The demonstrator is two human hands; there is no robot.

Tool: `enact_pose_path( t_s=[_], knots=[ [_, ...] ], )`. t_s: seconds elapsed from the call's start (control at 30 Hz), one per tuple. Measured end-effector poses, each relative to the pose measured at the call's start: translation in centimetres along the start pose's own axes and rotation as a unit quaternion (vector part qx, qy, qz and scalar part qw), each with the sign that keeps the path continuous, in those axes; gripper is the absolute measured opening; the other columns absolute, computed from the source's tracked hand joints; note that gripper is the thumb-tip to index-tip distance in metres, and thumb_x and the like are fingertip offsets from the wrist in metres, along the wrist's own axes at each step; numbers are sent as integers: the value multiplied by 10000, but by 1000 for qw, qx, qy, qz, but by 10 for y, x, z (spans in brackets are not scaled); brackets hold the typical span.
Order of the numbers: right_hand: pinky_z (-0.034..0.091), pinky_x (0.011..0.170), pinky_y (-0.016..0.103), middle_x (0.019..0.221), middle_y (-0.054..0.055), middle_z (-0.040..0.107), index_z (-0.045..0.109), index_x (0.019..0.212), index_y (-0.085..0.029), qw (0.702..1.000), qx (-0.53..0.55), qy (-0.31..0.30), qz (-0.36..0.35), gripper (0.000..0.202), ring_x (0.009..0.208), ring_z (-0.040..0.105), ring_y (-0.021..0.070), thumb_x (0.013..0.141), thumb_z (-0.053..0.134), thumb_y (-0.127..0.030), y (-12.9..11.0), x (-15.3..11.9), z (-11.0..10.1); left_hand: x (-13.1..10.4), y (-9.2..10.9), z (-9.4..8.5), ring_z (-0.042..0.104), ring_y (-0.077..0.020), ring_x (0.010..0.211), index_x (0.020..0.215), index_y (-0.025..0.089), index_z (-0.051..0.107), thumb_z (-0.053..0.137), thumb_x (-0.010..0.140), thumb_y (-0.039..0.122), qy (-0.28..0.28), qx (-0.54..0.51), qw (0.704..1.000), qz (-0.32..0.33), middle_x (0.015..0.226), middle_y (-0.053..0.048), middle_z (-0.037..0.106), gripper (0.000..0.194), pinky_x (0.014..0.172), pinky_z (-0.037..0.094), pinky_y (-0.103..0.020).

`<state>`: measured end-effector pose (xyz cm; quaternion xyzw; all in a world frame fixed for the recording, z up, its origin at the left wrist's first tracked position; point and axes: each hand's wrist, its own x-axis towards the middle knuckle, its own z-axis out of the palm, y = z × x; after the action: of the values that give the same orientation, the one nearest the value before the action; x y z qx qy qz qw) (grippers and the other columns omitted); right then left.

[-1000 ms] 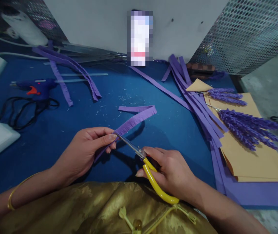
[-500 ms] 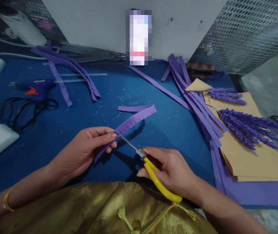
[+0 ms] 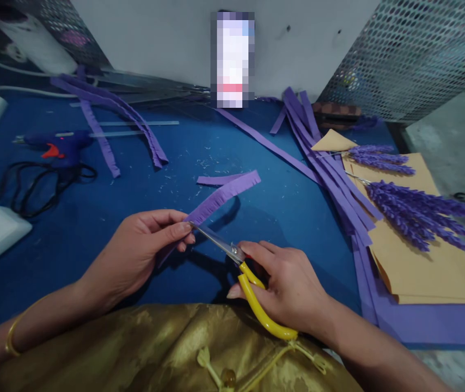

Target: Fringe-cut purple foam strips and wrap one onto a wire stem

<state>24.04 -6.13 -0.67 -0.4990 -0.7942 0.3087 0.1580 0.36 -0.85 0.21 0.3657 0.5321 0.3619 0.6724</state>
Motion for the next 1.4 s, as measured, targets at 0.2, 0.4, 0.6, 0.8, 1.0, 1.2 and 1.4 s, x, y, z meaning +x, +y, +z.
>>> enact_pose_path(
  t_s=[0.2,0.4,0.6,0.8,1.0,1.2,1.4],
  knots=[
    [527,670,298,936,98,729,648,1127,-178,1000,7,-1,-3,456,743,696,209,907,570,-570,0,0,1,-1,-2,1,553,-69,556,733,163,745,762,743,220,-2,4,1000,-4,627,9,692,60,555,442,-168],
    [525,646,298,922,99,729,652,1121,-160,1000,11,-12,-15,469,720,694,206,932,529,-572,-2,-1,0,-1,-2,0,549,-67,552,722,163,742,761,744,213,-6,4,1000,-2,623,14,689,58,552,440,-166],
    [527,625,294,894,107,732,660,1095,-146,1000,2,-3,-21,493,694,693,204,942,498,-586,-1,-1,0,0,-3,0,548,-62,546,721,163,742,758,752,220,-10,1,1000,-4,620,16,688,67,550,436,-160],
    [537,672,305,937,102,737,650,1133,-175,1000,6,-1,-17,489,736,705,212,932,508,-598,0,0,2,0,-2,-1,569,-72,568,732,165,743,729,780,241,-3,12,1000,1,645,4,705,90,578,456,-175],
    [529,686,306,942,100,731,637,1139,-182,1000,-3,-2,-15,486,748,700,214,923,522,-602,1,0,3,-1,-3,1,560,-74,572,725,165,741,730,774,247,-9,33,999,2,633,8,694,96,572,447,-176],
    [512,644,282,932,89,727,629,1153,-171,1000,8,-6,-20,472,730,687,195,932,529,-577,1,-1,2,-1,-4,1,562,-78,572,723,166,740,727,771,239,-11,30,999,2,628,8,691,88,573,449,-178],
    [524,677,286,940,95,730,646,1110,-167,1000,20,-6,-22,453,745,694,196,936,529,-568,0,0,2,-1,-1,1,557,-74,552,700,160,735,716,772,222,-19,8,1000,-7,609,6,681,97,558,441,-175]
  ],
)
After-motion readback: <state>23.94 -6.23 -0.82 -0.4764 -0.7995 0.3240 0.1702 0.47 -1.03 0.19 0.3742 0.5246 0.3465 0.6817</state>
